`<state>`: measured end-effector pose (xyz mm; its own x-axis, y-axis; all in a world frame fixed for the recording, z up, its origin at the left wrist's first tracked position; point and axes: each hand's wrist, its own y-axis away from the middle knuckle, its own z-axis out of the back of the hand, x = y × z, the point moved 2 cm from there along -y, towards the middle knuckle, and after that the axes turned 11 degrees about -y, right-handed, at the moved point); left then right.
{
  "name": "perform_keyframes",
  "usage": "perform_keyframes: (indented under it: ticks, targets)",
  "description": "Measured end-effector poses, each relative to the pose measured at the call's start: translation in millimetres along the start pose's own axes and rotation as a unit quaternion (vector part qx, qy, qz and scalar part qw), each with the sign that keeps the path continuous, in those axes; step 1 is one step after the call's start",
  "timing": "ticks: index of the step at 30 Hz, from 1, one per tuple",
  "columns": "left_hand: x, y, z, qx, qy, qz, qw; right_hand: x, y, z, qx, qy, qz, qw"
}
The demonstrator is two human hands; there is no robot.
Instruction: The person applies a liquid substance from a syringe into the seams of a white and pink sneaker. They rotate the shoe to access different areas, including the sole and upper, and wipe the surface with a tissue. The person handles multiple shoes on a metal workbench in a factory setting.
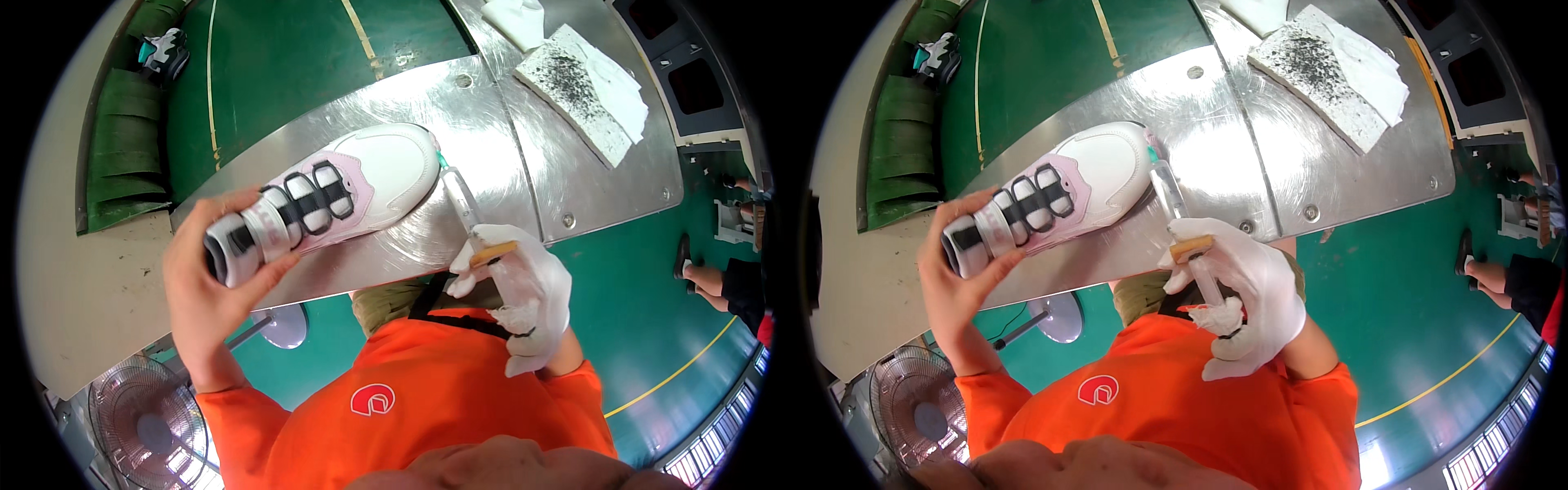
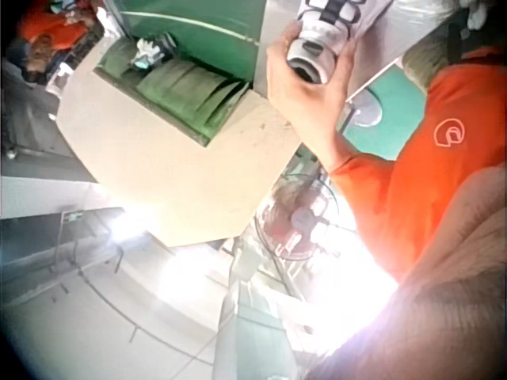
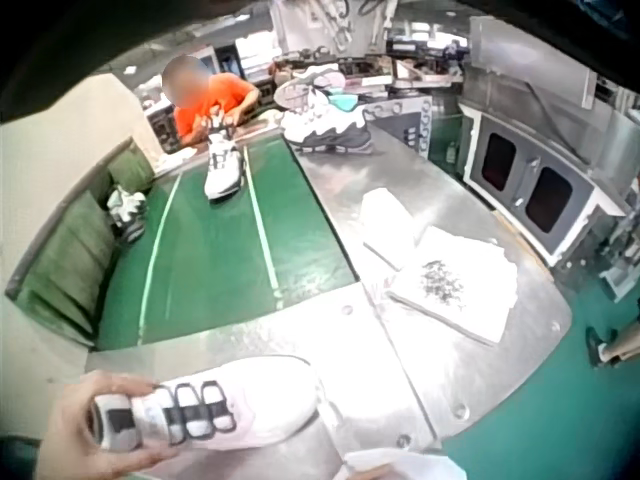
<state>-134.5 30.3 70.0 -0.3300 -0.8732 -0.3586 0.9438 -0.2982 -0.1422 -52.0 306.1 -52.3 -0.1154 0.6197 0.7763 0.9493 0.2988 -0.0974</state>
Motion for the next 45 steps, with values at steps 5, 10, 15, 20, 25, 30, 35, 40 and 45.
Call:
perform_keyframes:
  ticks: [5, 10, 15, 20, 25, 30, 35, 40, 45]
  targets:
    - [10, -27, -2, 0.087, 0.094, 0.089, 0.988, -25, -3, 12, 0.059, -0.044, 0.017, 0.997]
    - [18, -53, 20, 0.248, 0.082, 0.028, 0.965, -44, 10, 20, 0.081, -0.1, -0.007, 0.992]
    - [13, -121, 13, 0.404, 0.109, -0.053, 0.907, -47, 13, 22, 0.097, -0.098, -0.006, 0.99]
    - [-22, -170, -87, 0.553, 0.039, -0.17, 0.815, -48, 5, 24, 0.098, -0.108, 0.061, 0.987]
    - [-39, -157, -101, 0.538, 0.041, -0.203, 0.818, -23, 10, 21, 0.025, -0.127, -0.025, 0.991]
    - [-49, -120, -24, 0.321, 0.131, -0.205, 0.915, 41, -3, 4, 0.026, -0.065, -0.011, 0.997]
    - [-31, -72, 45, 0.102, 0.358, -0.204, 0.905, 109, -45, -33, 0.103, 0.028, 0.063, 0.992]
    - [23, -39, 18, -0.122, 0.409, -0.157, 0.891, 106, -94, -73, 0.204, 0.054, 0.026, 0.977]
    - [68, -35, -11, -0.21, 0.486, -0.064, 0.846, 84, -123, -83, 0.225, 0.046, -0.011, 0.973]
